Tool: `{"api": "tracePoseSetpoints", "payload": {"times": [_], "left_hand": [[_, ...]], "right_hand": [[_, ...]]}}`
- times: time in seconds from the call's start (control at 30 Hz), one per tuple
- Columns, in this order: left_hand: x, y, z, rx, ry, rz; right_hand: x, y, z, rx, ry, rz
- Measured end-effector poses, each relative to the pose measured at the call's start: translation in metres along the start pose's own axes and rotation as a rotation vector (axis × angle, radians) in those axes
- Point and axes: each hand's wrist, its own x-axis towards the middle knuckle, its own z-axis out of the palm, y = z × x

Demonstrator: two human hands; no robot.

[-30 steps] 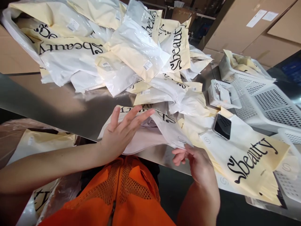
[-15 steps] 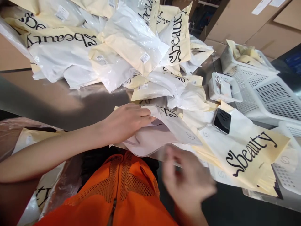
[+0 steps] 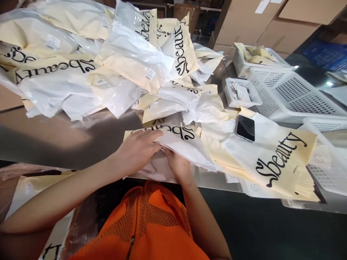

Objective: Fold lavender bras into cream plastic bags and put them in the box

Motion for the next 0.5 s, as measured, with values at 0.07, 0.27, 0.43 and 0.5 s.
{"api": "tracePoseSetpoints", "payload": {"times": [0.07, 0.27, 0.43, 0.5], "left_hand": [[-0.001, -0.001, 0.011, 0.036, 0.024, 0.006], [0.000, -0.002, 0.027, 0.064, 0.071, -0.051], [0.005, -0.008, 0.037, -0.024, 0.002, -0.037], [0.006, -0.009, 0.043, -0.055, -0.022, -0.026]], "right_hand": [[-0.010, 0.007, 0.000, 0.004, -0.021, 0.006], [-0.010, 0.013, 0.009, -0.084, -0.069, 0.052], [-0.008, 0.005, 0.003, -0.020, -0.178, 0.084], [-0.010, 0.004, -0.002, 0.046, -0.195, 0.065]]}}
